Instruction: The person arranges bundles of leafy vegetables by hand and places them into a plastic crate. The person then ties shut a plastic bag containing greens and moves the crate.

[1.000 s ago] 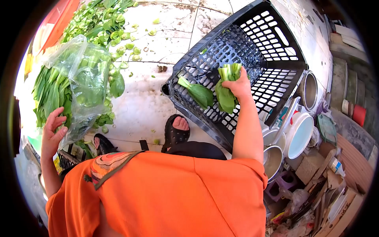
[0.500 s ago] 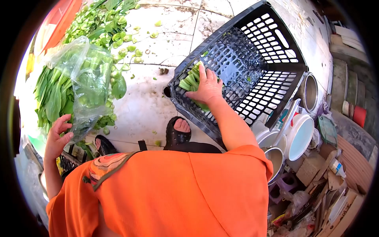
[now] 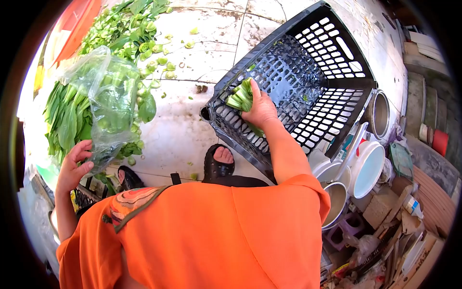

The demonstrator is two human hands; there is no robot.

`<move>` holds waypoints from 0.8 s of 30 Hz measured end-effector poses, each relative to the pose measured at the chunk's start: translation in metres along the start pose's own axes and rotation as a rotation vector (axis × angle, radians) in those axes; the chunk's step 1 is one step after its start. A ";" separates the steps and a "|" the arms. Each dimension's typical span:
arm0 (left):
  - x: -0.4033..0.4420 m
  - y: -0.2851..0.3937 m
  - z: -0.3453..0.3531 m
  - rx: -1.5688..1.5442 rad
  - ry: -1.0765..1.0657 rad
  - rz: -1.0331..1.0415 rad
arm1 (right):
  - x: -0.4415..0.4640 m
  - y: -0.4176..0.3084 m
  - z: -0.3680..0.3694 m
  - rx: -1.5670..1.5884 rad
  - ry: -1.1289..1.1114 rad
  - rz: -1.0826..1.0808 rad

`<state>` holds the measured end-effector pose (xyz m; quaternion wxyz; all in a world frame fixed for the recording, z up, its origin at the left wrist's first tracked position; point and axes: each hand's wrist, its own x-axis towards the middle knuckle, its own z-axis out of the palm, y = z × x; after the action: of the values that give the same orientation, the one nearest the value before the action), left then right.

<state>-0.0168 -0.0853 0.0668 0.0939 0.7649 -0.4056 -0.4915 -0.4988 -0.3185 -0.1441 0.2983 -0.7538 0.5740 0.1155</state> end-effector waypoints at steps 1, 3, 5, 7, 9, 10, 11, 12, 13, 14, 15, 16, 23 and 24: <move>-0.001 0.001 -0.001 0.000 0.002 -0.002 | -0.002 0.001 -0.008 0.017 -0.018 -0.027; -0.001 0.005 -0.002 0.010 -0.019 -0.008 | -0.005 0.007 -0.025 0.042 0.038 -0.001; -0.001 0.004 -0.002 -0.001 -0.009 0.011 | -0.013 0.012 -0.046 0.249 0.234 -0.028; -0.001 0.005 -0.002 -0.012 0.005 0.031 | -0.020 0.014 -0.072 0.470 0.343 0.037; -0.002 0.009 -0.003 0.027 -0.008 0.048 | -0.018 0.021 -0.086 0.818 0.564 -0.151; -0.002 0.009 -0.004 0.024 -0.005 0.050 | -0.025 0.010 -0.100 0.913 0.627 -0.181; -0.001 0.010 -0.004 0.048 -0.008 0.057 | -0.034 -0.003 -0.116 1.007 0.691 -0.211; -0.001 0.011 -0.005 0.070 -0.012 0.064 | -0.035 -0.006 -0.125 1.044 0.766 -0.292; -0.001 0.012 -0.005 0.064 -0.009 0.067 | -0.041 -0.014 -0.135 1.059 0.813 -0.322; -0.002 0.013 -0.006 0.071 -0.017 0.076 | -0.045 -0.022 -0.145 1.060 0.858 -0.398; -0.003 0.015 -0.007 0.078 -0.025 0.085 | -0.048 -0.030 -0.152 1.061 0.902 -0.475; -0.004 0.017 -0.008 0.071 -0.019 0.087 | -0.051 -0.035 -0.158 1.023 0.944 -0.522; -0.013 0.012 -0.021 0.093 -0.037 0.167 | -0.057 -0.054 -0.166 0.813 1.049 -0.687; -0.016 0.016 -0.024 0.109 -0.040 0.185 | -0.054 -0.059 -0.158 0.854 1.019 -0.608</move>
<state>-0.0078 -0.0907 0.0979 0.0891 0.7182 -0.5023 -0.4733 -0.4875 -0.3582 0.0280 0.2809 -0.6581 0.4020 -0.5713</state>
